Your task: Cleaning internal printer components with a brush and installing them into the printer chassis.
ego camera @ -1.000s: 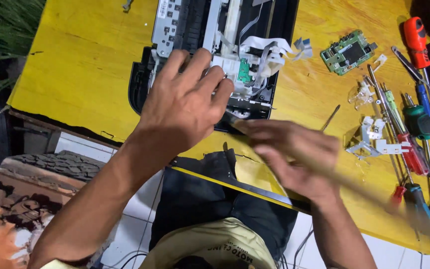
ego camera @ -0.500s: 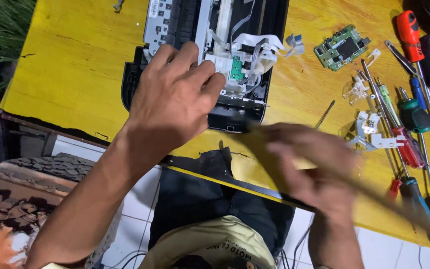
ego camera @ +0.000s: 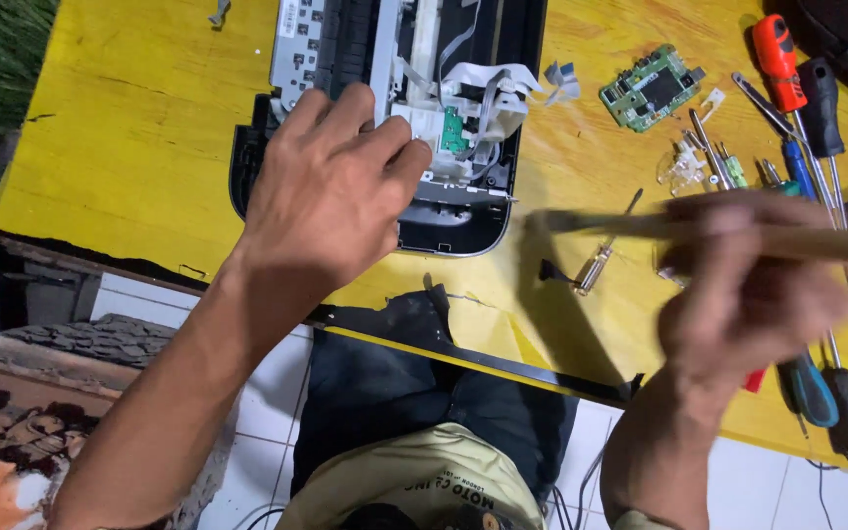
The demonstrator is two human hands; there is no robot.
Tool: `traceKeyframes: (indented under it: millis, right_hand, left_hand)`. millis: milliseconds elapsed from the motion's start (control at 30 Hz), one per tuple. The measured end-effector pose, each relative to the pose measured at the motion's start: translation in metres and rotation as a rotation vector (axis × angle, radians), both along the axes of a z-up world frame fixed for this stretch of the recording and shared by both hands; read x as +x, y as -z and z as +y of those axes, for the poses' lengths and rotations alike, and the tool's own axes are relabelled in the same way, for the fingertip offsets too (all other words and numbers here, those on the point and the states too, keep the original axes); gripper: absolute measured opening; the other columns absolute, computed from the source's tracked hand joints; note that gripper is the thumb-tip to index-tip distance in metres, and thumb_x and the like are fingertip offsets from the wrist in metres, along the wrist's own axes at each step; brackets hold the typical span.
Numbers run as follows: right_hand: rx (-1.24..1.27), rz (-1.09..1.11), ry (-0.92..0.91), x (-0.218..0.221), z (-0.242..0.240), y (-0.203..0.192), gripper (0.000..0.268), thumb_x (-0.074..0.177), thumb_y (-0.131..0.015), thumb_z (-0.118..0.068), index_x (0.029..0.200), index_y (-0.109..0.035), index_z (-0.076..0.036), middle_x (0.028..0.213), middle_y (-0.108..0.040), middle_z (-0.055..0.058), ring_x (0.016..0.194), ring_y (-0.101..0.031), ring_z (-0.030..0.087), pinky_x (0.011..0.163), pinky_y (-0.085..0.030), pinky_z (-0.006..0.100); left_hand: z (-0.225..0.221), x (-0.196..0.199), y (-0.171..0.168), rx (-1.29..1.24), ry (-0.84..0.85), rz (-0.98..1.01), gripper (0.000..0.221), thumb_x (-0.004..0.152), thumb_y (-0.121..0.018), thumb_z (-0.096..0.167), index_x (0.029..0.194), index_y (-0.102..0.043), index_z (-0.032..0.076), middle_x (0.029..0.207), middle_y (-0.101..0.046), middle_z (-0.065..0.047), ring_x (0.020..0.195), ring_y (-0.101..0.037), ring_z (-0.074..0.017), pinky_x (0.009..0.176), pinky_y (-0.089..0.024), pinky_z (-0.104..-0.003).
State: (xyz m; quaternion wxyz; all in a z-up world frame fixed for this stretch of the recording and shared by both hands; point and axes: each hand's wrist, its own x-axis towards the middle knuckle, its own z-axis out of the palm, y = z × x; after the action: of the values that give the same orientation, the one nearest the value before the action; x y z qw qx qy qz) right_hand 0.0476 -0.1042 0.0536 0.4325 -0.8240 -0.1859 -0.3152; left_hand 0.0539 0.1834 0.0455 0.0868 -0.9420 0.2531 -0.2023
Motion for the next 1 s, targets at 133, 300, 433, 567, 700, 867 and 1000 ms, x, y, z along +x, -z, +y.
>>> traceKeyframes:
  millis: [133, 300, 433, 567, 700, 867, 1000]
  right_hand:
    - [0.337, 0.064, 0.108, 0.025, -0.001, 0.002, 0.037, 0.121, -0.052, -0.029, 0.11, -0.052, 0.006, 0.096, -0.066, 0.028, 0.077, -0.071, 0.032, 0.054, -0.055, 0.035]
    - [0.025, 0.032, -0.248, 0.061, 0.02, 0.022, 0.024, 0.119, -0.051, -0.009, 0.111, -0.058, 0.012, 0.083, -0.07, 0.026, 0.061, -0.074, 0.028, 0.043, -0.06, 0.027]
    - [0.212, -0.114, 0.065, 0.054, 0.019, -0.001, 0.02, 0.117, -0.047, -0.013, 0.11, -0.049, 0.005, 0.091, -0.067, 0.026, 0.058, -0.066, 0.031, 0.048, -0.055, 0.035]
    - [0.242, 0.039, -0.09, 0.058, 0.02, 0.006, 0.024, 0.117, -0.049, -0.014, 0.105, -0.049, 0.007, 0.084, -0.066, 0.028, 0.053, -0.064, 0.028, 0.04, -0.046, 0.031]
    - [0.249, -0.121, 0.033, 0.065, 0.028, 0.017, 0.024, 0.115, -0.053, -0.013, 0.108, -0.061, 0.008, 0.081, -0.067, 0.025, 0.05, -0.062, 0.026, 0.04, -0.05, 0.033]
    - [0.299, -0.174, 0.079, 0.052, 0.02, -0.005, 0.029, 0.117, -0.046, -0.022, 0.104, -0.048, 0.004, 0.084, -0.06, 0.025, 0.056, -0.061, 0.03, 0.045, -0.049, 0.035]
    - [0.29, 0.007, -0.001, 0.035, 0.024, 0.011, 0.02, 0.115, -0.052, -0.008, 0.1, -0.053, 0.006, 0.078, -0.063, 0.022, 0.064, -0.073, 0.031, 0.042, -0.053, 0.033]
  left_hand:
    - [-0.002, -0.001, 0.0, 0.013, 0.017, -0.032, 0.04, 0.069, -0.079, 0.026, 0.107, -0.073, 0.012, 0.1, -0.071, 0.0, 0.107, -0.06, -0.024, 0.083, -0.052, -0.038]
    - [-0.004, -0.003, -0.006, -0.081, 0.042, -0.077, 0.02, 0.076, -0.071, 0.006, 0.096, -0.07, 0.009, 0.089, -0.064, -0.001, 0.094, -0.058, -0.025, 0.072, -0.047, -0.036]
    - [-0.003, -0.004, -0.003, -0.127, 0.05, -0.07, 0.019, 0.078, -0.07, 0.003, 0.096, -0.068, 0.01, 0.092, -0.059, -0.002, 0.089, -0.052, -0.0255, 0.07, -0.042, -0.038]
    - [-0.006, -0.003, -0.002, -0.156, 0.062, -0.075, 0.023, 0.075, -0.067, -0.003, 0.095, -0.068, 0.007, 0.09, -0.059, -0.002, 0.089, -0.052, -0.0258, 0.069, -0.041, -0.037]
    - [-0.005, -0.008, 0.002, -0.165, 0.01, -0.04, 0.031, 0.067, -0.072, -0.003, 0.097, -0.07, 0.007, 0.09, -0.06, -0.001, 0.088, -0.051, -0.0246, 0.067, -0.04, -0.036]
    - [-0.006, -0.008, 0.004, -0.232, 0.024, -0.088, 0.024, 0.082, -0.073, -0.003, 0.102, -0.069, 0.009, 0.089, -0.06, -0.002, 0.088, -0.053, -0.0251, 0.067, -0.04, -0.036]
    - [-0.008, -0.008, 0.005, -0.261, 0.019, -0.117, 0.018, 0.09, -0.07, -0.008, 0.097, -0.064, 0.009, 0.082, -0.057, -0.001, 0.083, -0.05, -0.0228, 0.065, -0.037, -0.035]
